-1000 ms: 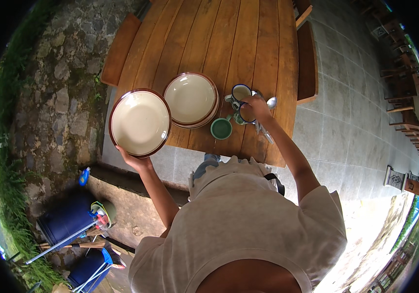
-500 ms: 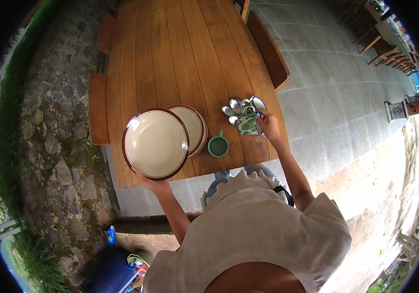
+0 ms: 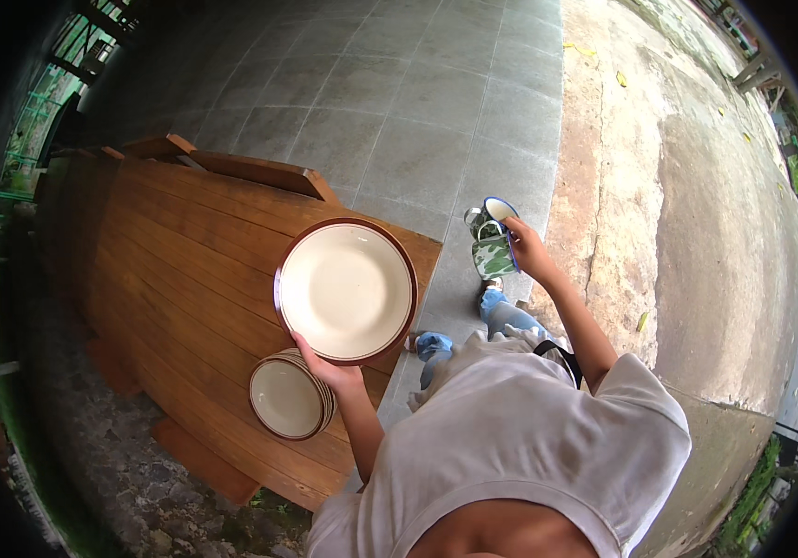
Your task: The person mops a tiled patio area using a spray bottle and a mop, then carries a bucket and mop to a storage area. The person then picks up a plate and cups from a table and washes them at an outdoor sink.
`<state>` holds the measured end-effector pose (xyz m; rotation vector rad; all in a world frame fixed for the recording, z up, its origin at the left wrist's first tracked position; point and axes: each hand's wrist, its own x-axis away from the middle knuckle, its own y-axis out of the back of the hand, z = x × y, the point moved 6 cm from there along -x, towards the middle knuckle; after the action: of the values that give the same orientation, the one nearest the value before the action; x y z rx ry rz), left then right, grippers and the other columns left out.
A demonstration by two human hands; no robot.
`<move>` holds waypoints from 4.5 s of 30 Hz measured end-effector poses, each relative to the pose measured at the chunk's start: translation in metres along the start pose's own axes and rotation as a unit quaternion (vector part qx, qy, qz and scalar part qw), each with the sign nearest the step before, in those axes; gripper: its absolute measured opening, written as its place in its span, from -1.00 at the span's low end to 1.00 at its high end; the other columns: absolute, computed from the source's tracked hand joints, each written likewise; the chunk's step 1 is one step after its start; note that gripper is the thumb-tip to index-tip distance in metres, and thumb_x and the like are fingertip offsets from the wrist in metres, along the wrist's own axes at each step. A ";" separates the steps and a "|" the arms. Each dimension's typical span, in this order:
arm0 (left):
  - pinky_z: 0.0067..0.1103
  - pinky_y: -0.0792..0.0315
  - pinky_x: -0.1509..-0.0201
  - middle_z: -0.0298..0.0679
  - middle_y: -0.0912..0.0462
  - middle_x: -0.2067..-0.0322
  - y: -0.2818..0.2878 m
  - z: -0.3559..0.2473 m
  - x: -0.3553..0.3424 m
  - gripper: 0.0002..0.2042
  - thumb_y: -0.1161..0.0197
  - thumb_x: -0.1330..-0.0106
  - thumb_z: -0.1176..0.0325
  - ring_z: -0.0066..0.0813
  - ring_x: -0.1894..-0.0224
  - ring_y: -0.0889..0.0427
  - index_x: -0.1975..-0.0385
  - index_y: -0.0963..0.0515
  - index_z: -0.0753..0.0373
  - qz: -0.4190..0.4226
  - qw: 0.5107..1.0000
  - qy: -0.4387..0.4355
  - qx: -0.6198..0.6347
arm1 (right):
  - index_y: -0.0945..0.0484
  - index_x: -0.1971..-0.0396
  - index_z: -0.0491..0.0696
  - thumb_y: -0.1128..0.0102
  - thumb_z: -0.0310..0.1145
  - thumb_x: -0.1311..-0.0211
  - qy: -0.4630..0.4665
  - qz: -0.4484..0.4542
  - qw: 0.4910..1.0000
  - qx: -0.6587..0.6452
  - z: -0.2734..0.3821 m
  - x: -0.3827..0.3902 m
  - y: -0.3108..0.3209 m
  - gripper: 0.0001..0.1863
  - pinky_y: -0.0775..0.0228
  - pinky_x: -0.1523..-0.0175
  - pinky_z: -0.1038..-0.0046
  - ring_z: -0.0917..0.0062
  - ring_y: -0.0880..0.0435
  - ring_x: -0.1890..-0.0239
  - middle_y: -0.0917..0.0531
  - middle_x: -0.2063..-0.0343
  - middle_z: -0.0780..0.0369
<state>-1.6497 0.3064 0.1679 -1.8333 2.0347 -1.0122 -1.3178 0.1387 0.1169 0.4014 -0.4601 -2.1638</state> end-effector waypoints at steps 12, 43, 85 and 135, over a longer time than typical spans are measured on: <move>-0.40 -0.21 -0.16 -0.20 -0.25 -0.12 -0.264 0.229 0.011 -0.49 0.14 -0.31 0.04 -0.32 -0.13 -0.27 -0.15 -0.15 0.22 0.147 0.975 0.138 -0.091 | -0.40 0.25 -0.18 0.15 -0.77 0.08 -0.108 -0.246 0.963 -0.011 -0.148 0.048 0.253 -0.66 -0.31 0.30 0.50 0.28 -0.45 0.41 -0.42 0.40 0.09; -0.47 -0.24 -0.15 -0.16 -0.29 -0.11 -0.815 0.695 -0.093 -0.47 0.13 -0.29 0.05 -0.32 -0.12 -0.32 -0.14 -0.17 0.30 0.355 0.835 0.367 -0.205 | -0.51 0.28 -0.12 -0.10 -0.38 -0.06 -0.339 -0.359 0.860 0.127 -0.369 -0.166 0.670 -0.78 -0.33 0.28 0.30 0.18 -0.53 0.34 -0.55 0.37 0.08; -0.43 -0.25 -0.14 -0.16 -0.26 -0.12 -1.712 1.661 0.230 -0.43 0.13 -0.27 -0.02 -0.28 -0.13 -0.30 -0.16 -0.14 0.27 0.418 0.777 0.395 -0.257 | -0.49 0.25 -0.14 -0.06 -0.48 -0.05 -0.391 -0.522 0.750 0.108 -1.040 -0.249 1.704 -0.78 -0.34 0.26 0.38 0.23 -0.54 0.35 -0.53 0.35 0.09; -0.46 -0.35 0.00 -0.15 -0.42 0.03 -2.965 2.726 0.388 -0.50 -0.03 -0.15 0.15 -0.31 0.02 -0.44 -0.03 -0.26 0.35 0.362 0.816 0.383 -0.238 | -0.54 0.28 -0.13 -0.14 -0.41 -0.01 -0.358 -0.469 0.796 0.137 -1.852 -0.802 3.178 -0.76 -0.34 0.33 0.36 0.23 -0.54 0.45 -0.55 0.45 0.05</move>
<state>2.2007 -0.9348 0.0872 -0.5532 3.3082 -1.1374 2.1502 -1.3239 0.0433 -0.1268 -1.2029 -3.2253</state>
